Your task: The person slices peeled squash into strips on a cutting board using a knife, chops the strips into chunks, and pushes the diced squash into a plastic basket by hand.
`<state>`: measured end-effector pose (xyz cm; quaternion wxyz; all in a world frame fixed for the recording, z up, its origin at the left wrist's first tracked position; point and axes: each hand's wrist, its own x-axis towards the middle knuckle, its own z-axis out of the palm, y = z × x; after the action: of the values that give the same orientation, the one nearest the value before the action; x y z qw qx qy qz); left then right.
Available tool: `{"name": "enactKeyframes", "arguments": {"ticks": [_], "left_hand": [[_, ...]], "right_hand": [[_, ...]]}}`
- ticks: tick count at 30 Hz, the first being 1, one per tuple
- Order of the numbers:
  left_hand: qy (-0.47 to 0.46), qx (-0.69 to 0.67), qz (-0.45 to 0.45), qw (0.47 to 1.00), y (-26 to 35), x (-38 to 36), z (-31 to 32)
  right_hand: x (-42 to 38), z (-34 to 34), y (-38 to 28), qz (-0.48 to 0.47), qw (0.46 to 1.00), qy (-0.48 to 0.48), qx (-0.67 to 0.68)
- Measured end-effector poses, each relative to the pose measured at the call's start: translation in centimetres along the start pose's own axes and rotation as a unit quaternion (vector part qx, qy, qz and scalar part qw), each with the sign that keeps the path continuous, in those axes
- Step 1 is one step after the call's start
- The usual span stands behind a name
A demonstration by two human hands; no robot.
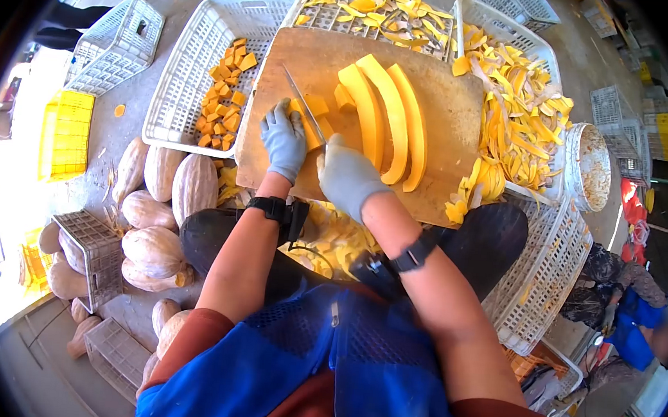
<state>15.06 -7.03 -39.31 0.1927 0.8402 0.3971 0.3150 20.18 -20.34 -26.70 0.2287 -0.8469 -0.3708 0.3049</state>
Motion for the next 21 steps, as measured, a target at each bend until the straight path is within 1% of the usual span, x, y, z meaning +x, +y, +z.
{"name": "enactKeyframes", "arguments": {"ticks": [1,4,5,6,7,8,10,12,13,14,15,16,17,18,19,21], "left_hand": [[-0.005,-0.003,-0.002,1.0,-0.1,-0.1,0.0],[-0.003,-0.005,0.016,1.0,-0.6,0.0,-0.1],[0.002,-0.007,0.024,1.0,-0.7,-0.2,0.0],[-0.022,-0.026,0.018,0.999,-0.4,-0.3,-0.4],[-0.017,-0.028,0.017,0.999,-0.4,-0.6,-0.5],[-0.007,-0.032,0.017,0.999,-0.3,-0.7,-0.4],[0.015,-0.052,0.007,0.999,0.0,-1.1,-0.7],[0.067,-0.132,-0.024,0.989,0.4,-2.1,-1.7],[0.092,-0.172,-0.04,0.98,0.6,-2.3,-1.9],[0.1,-0.289,-0.092,0.948,-0.4,-2.6,-0.7],[0.079,-0.383,-0.161,0.906,0.1,-2.0,-1.5],[0.06,-0.472,-0.226,0.85,1.1,-0.8,-3.0],[0.041,-0.553,-0.286,0.781,1.4,0.0,-4.0],[0.014,-0.607,-0.281,0.743,1.5,1.1,-4.5],[-0.032,-0.674,-0.277,0.684,1.8,2.0,-4.8],[-0.125,-0.787,-0.256,0.547,2.3,3.9,-5.5]], "right_hand": [[0.7,0.5,0.0,-0.002,1.0,-0.001,0.007],[2.6,3.1,0.7,0.008,0.999,0.016,-0.039],[2.7,3.5,1.4,0.006,0.999,0.031,-0.019],[2.4,3.9,1.8,0.004,0.999,0.046,0.002],[2.3,4.8,2.4,0.003,0.998,0.064,0.027],[2.6,5.7,3.8,-0.044,0.992,0.104,0.053],[1.9,5.1,4.0,-0.032,0.984,0.103,0.141],[1.4,5.5,5.0,-0.017,0.966,0.096,0.24],[0.5,4.0,4.0,0.004,0.946,0.055,0.319],[-0.6,2.2,3.0,0.025,0.918,0.014,0.396],[-1.6,0.5,2.1,0.044,0.882,-0.028,0.468],[-2.0,-0.6,1.8,0.049,0.861,-0.056,0.504],[-2.4,-1.4,1.5,0.055,0.836,-0.085,0.539],[-2.6,-1.9,1.5,0.06,0.81,-0.114,0.572],[-2.5,-2.1,1.7,0.068,0.775,-0.152,0.609],[-2.1,-2.5,1.7,0.083,0.697,-0.226,0.676]]}}
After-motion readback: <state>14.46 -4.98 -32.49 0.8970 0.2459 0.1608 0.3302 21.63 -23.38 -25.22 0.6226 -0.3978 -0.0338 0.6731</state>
